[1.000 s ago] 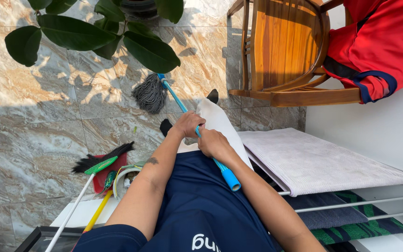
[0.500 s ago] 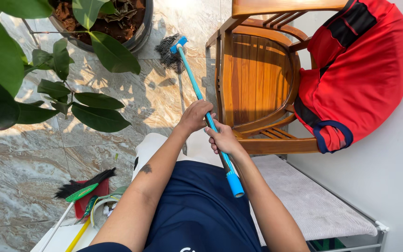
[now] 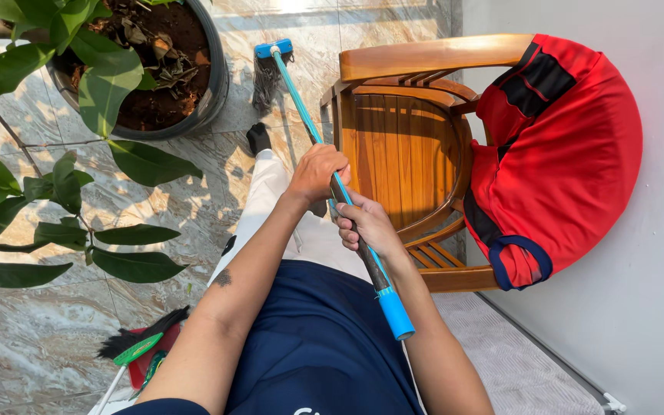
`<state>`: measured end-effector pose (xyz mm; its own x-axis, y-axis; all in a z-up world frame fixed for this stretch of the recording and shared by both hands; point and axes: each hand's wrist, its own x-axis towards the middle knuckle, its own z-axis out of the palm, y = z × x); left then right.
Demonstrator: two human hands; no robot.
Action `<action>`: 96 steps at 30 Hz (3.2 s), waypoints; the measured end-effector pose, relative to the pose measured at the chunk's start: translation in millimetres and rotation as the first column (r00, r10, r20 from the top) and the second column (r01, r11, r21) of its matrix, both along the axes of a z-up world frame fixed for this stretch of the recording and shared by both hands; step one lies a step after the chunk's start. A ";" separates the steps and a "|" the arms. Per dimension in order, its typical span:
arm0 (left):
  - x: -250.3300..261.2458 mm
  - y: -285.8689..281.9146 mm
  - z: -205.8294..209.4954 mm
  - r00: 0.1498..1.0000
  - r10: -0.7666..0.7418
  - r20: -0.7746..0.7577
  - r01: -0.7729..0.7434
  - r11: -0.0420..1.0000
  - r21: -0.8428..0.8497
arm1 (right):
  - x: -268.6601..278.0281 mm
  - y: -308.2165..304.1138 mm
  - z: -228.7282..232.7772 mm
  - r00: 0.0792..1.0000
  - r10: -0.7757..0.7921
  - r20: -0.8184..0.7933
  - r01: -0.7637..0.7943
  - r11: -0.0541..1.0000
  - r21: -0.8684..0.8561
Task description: The person mops the tiled floor of a balcony using a mop, moving it around potted plants and under a wooden chair.
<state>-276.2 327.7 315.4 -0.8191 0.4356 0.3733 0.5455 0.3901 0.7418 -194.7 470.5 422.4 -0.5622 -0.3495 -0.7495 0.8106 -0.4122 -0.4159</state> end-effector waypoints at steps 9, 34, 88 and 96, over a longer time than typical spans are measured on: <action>-170.9 21.7 26.4 0.993 -0.117 -0.014 0.118 0.987 0.107 | -142.2 -9.1 23.3 0.971 -0.233 -0.046 0.235 0.971 0.042; -391.4 84.8 -198.9 0.659 -0.653 0.374 0.621 0.752 0.218 | -374.9 36.4 -110.3 0.703 -0.653 0.283 0.669 0.741 0.047; -459.7 93.7 -233.3 0.772 -0.394 0.498 0.440 0.897 0.027 | -414.8 45.7 -181.9 0.877 -0.264 0.403 0.023 0.858 0.513; -501.1 232.9 -330.6 0.816 -0.428 0.389 0.577 0.559 -0.595 | -456.8 127.0 -212.9 0.915 -0.267 0.302 0.103 0.879 0.465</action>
